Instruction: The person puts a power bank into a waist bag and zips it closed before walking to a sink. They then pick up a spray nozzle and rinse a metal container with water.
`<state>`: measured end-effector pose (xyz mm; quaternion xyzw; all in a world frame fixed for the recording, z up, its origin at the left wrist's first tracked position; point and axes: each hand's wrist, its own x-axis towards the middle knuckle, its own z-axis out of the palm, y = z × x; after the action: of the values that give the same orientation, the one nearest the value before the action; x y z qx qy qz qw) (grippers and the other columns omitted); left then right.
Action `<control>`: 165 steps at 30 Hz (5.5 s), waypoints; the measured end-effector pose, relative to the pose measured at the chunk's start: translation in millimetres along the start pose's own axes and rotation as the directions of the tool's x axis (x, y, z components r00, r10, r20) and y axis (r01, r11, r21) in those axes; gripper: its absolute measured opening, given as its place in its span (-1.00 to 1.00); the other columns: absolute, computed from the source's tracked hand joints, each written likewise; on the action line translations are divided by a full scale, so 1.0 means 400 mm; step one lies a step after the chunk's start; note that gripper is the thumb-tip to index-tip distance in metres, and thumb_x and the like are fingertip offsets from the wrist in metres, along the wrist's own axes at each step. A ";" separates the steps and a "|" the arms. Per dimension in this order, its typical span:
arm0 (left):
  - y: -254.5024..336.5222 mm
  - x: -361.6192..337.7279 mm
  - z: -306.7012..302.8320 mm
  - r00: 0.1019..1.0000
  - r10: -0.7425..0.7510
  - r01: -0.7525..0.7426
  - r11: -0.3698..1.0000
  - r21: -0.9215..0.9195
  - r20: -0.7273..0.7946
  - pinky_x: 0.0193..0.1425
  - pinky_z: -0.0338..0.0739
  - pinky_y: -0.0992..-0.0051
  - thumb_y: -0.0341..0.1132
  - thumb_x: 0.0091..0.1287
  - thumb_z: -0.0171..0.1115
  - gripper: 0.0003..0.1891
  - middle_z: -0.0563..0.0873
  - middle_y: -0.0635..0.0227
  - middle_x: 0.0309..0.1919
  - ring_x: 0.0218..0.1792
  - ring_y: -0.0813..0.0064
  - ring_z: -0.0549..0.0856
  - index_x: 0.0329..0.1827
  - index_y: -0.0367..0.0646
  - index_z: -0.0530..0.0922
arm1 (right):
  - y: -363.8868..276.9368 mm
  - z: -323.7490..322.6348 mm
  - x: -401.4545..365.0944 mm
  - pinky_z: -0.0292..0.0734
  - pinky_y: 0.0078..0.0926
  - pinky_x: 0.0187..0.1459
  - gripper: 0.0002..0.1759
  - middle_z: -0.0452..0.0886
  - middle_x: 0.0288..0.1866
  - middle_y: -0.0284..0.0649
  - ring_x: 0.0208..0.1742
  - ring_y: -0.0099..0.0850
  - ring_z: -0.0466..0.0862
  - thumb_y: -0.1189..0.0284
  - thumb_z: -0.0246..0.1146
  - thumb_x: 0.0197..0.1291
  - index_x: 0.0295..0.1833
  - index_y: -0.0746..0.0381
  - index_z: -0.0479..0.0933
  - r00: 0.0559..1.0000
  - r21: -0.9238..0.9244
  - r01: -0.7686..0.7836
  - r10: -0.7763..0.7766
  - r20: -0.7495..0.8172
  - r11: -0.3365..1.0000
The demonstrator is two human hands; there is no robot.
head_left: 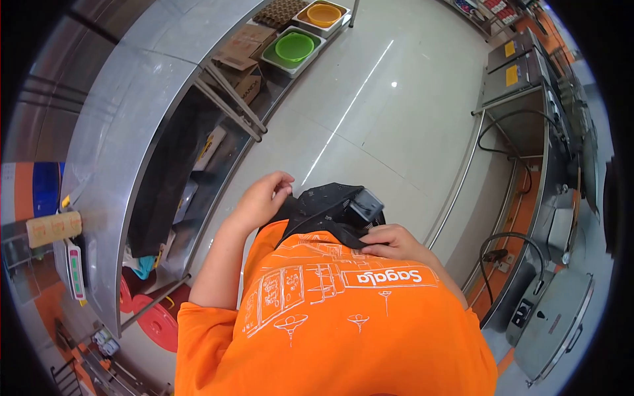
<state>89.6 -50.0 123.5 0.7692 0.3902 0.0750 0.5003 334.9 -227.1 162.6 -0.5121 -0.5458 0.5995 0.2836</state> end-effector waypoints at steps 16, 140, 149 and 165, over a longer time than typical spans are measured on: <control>0.070 0.075 0.156 0.980 0.093 -0.125 0.976 0.178 0.176 -0.14 0.50 0.31 -0.30 0.26 0.11 -0.77 0.65 0.01 -0.35 -0.28 0.06 0.63 -0.13 -0.27 0.52 | -0.019 0.011 0.002 0.49 -0.48 -0.21 -0.68 0.60 -0.22 -0.16 -0.26 -0.35 0.61 0.30 0.25 0.16 -0.03 0.27 0.54 0.992 -0.106 -0.050 0.037 -0.122 0.993; 0.016 0.023 -0.033 0.799 0.033 0.375 0.754 -0.540 0.600 0.29 0.26 0.47 -0.22 0.10 0.29 -0.30 0.50 0.23 0.12 0.14 0.45 0.45 0.29 -0.31 0.26 | 0.095 0.116 0.031 0.36 -0.14 0.09 -0.54 0.40 -0.02 0.12 0.05 0.06 0.42 0.25 0.16 0.16 0.16 0.20 0.41 0.912 -0.595 -0.088 -0.176 -0.370 0.799; -0.033 0.002 0.003 0.842 -0.054 0.419 0.692 -0.588 0.536 0.19 0.35 0.51 -0.06 0.31 0.10 -0.46 0.56 0.24 0.04 0.06 0.50 0.51 0.21 -0.29 0.37 | 0.046 0.104 0.102 0.55 -0.12 -0.33 -0.60 0.61 -0.40 0.04 -0.40 -0.02 0.63 0.11 0.05 0.25 -0.30 0.26 0.53 0.965 -0.629 -0.093 -0.086 -0.247 0.772; 0.002 -0.039 0.033 0.862 -0.217 0.448 0.750 -0.487 0.458 0.10 0.40 0.54 0.00 0.45 -0.17 -0.47 0.61 0.21 -0.03 -0.05 0.51 0.56 0.08 -0.36 0.47 | -0.009 0.087 0.181 0.40 -0.27 0.10 -0.58 0.54 0.01 0.04 0.07 -0.08 0.52 0.25 0.12 0.19 0.12 0.21 0.41 0.990 -0.512 -0.076 0.125 0.062 0.855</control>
<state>86.0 -70.2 122.0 0.4962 0.3792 -0.0500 0.7794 279.3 -173.9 139.9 -0.5681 -0.6696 0.4715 0.0809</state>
